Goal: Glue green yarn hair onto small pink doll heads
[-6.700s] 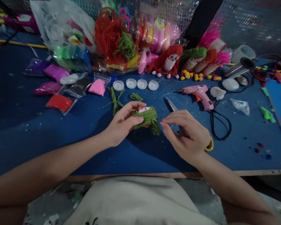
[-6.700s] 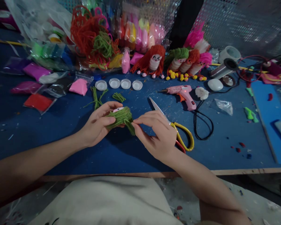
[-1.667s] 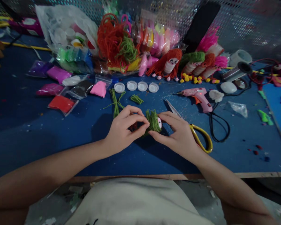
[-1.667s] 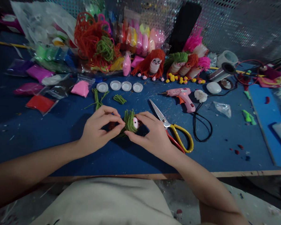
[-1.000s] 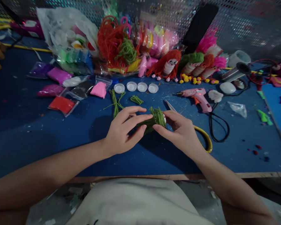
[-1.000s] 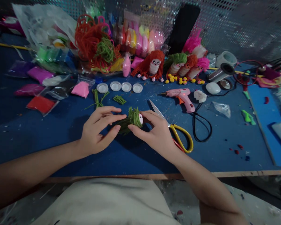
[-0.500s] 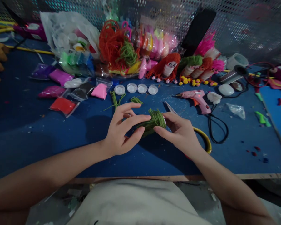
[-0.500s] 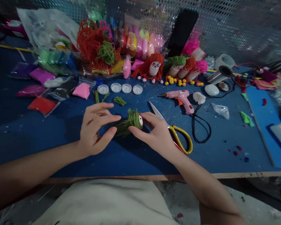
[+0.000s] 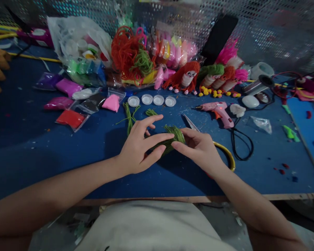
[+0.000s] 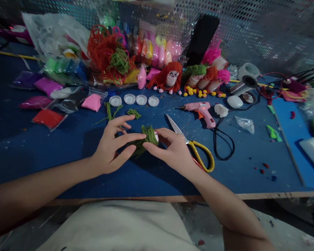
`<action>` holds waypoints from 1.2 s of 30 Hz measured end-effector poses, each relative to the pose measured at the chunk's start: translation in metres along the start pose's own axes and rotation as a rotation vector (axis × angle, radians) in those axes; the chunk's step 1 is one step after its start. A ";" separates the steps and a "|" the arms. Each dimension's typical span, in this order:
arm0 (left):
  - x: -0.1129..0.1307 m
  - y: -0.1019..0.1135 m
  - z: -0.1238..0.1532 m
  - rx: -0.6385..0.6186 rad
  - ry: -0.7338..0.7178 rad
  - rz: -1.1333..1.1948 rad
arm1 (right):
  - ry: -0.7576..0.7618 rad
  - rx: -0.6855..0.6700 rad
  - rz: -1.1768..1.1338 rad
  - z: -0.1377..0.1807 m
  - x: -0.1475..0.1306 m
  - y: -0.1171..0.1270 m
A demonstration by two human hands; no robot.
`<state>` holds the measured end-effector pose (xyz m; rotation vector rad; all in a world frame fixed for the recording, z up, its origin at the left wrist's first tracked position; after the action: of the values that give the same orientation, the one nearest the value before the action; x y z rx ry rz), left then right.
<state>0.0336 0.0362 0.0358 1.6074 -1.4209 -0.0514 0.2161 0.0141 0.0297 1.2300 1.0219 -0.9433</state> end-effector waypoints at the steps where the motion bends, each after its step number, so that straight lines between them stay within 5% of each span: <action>1: 0.000 0.000 0.000 -0.004 -0.007 -0.010 | -0.029 -0.005 -0.020 0.000 0.001 0.000; 6: 0.001 0.004 0.000 0.063 -0.024 0.036 | -0.156 -0.064 -0.197 0.002 0.006 -0.001; 22: 0.001 0.000 0.003 0.016 -0.017 0.057 | 0.024 -0.057 -0.121 -0.001 -0.006 -0.001; 31: 0.001 0.004 0.005 0.059 -0.102 0.023 | -0.121 -0.119 -0.233 0.002 0.003 -0.002; 36: 0.000 0.002 0.005 0.081 -0.106 0.042 | -0.080 -0.134 -0.253 0.002 0.001 -0.003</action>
<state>0.0290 0.0334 0.0348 1.6610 -1.5550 -0.0553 0.2138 0.0122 0.0278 0.9597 1.1757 -1.0911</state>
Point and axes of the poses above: each hand's wrist, its own z-axis away from the middle knuckle, its own y-axis out of the back of the hand, x = y × z, the point moved 5 cm from there along -z, towards the middle knuckle, and after that the axes turned 2 degrees about -x, right-handed, at the moved point
